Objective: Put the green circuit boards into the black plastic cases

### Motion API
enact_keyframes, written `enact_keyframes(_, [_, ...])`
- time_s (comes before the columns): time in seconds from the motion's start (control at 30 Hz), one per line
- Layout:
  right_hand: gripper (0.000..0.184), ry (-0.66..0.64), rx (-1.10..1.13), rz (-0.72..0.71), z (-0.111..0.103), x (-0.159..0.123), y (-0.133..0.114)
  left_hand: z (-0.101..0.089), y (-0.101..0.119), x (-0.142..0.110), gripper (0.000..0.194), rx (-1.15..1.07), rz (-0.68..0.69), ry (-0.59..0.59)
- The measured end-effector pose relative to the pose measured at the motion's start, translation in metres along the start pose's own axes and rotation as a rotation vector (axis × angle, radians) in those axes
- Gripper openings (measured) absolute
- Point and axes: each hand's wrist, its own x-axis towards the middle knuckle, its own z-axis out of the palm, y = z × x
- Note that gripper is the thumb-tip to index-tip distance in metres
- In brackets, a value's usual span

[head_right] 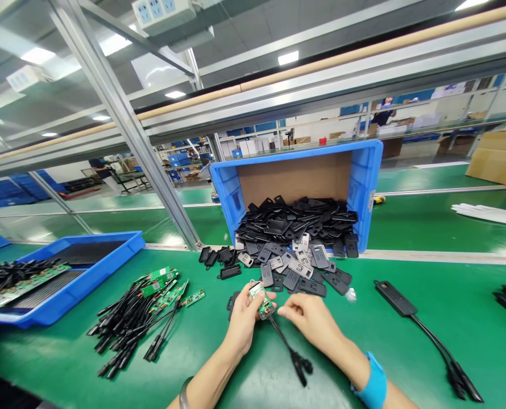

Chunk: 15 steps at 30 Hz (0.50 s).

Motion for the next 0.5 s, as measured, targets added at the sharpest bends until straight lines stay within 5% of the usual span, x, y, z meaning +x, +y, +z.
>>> enact_keyframes(0.1, [0.021,0.238,-0.389,-0.067,-0.017,0.005,0.027,-0.001,-0.001,0.001,0.037,0.033,-0.083,0.0])
enact_keyframes(0.27, [0.023,0.222,-0.665,-0.129,-0.029,0.008,0.053,-0.001,-0.003,0.001,0.051,0.055,-0.155,-0.13])
enact_keyframes(0.37, [0.03,0.348,-0.543,-0.124,-0.029,0.005,0.045,-0.002,-0.004,0.0,0.059,0.049,-0.157,-0.183])
enact_keyframes(0.5, [0.043,0.377,0.033,0.031,-0.02,0.001,0.015,0.0,-0.009,-0.002,0.067,0.061,-0.2,-0.199])
